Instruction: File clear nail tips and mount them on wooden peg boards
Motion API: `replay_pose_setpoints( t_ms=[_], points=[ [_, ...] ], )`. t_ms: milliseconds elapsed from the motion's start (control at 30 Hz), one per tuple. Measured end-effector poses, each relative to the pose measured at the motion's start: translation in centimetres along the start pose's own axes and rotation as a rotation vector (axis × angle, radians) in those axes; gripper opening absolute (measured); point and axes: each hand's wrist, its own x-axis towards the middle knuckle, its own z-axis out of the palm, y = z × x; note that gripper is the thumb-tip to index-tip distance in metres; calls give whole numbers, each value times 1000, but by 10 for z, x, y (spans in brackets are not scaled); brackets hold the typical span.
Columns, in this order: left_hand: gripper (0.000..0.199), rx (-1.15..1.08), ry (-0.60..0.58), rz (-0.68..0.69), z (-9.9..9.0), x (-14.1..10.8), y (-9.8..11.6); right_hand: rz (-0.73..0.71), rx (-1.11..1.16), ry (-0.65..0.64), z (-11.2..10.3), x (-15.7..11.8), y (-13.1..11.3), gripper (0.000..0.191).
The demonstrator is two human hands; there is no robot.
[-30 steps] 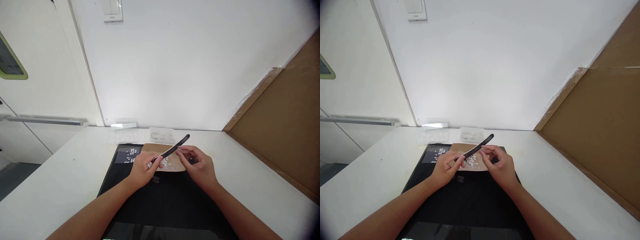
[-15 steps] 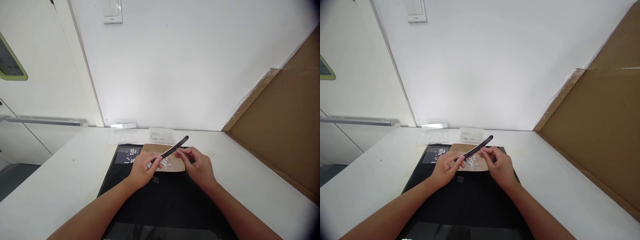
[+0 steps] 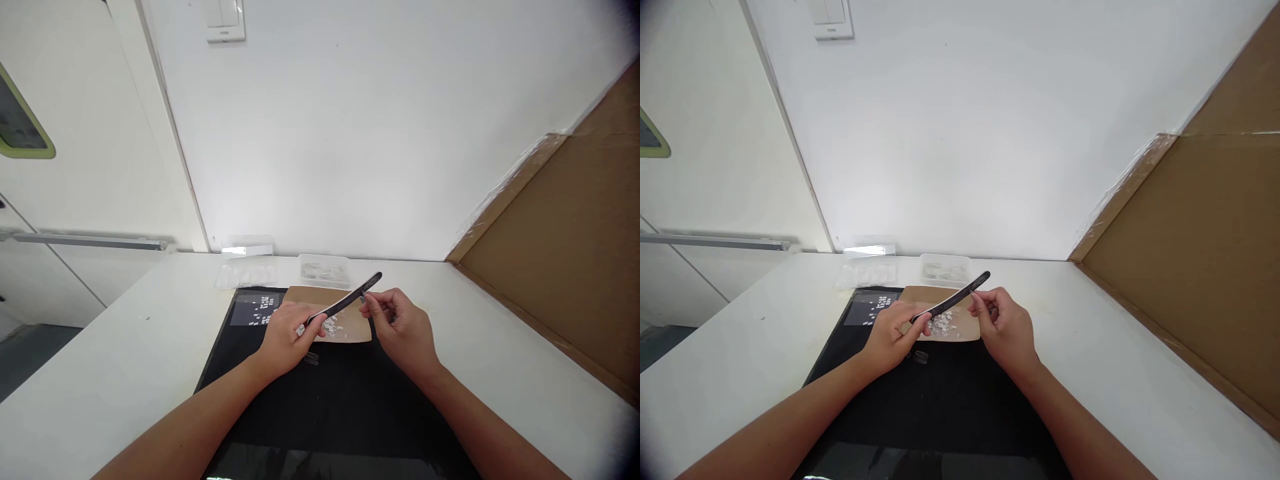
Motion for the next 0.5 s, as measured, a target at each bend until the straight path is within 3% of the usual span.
replay_pose_setpoints(
  t_ms=[233,500],
  points=[
    [30,-4,1,-4,0,1,0,-201,12,-204,9,-13,-7,25],
    [34,8,-11,-5,0,0,-1,26,63,7,-2,2,1,30]
  ],
)
